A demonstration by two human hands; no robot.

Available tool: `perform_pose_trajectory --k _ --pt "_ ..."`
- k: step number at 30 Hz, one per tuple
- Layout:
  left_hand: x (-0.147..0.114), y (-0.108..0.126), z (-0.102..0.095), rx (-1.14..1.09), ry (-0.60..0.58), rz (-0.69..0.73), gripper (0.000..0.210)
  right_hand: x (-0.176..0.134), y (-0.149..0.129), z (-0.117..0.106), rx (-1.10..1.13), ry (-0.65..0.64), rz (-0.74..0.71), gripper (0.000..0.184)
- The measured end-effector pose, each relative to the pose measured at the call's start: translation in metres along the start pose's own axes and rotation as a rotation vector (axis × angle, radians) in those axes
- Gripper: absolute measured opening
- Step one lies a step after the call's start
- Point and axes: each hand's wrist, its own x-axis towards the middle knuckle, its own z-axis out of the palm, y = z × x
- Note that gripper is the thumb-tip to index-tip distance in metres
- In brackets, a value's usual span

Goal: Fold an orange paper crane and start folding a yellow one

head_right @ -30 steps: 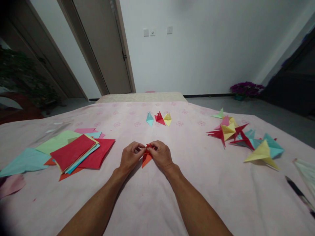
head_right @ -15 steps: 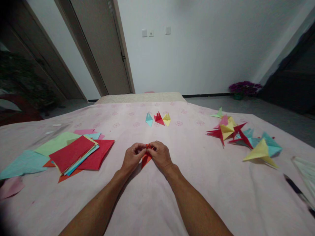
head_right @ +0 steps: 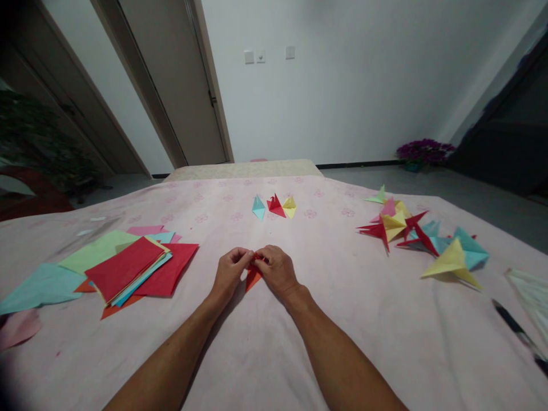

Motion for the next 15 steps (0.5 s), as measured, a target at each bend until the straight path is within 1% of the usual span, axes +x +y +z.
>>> perform_pose_trajectory --k 6,10,15 --pt "0.0008 0.0069 0.0003 -0.051 0.022 -0.021 0.017 -0.0011 -0.0012 0.0008 -0.031 -0.013 -0.053 0.012" --pt "0.0016 0.0091 -0.0005 -0.083 0.038 -0.056 0.012 -0.0006 -0.0041 -0.0001 -0.007 -0.001 -0.035 0.011" --pt "0.0035 0.0093 -0.0028 -0.048 0.037 -0.094 0.014 0.0014 -0.0071 -0.0002 0.051 0.073 0.017 0.007"
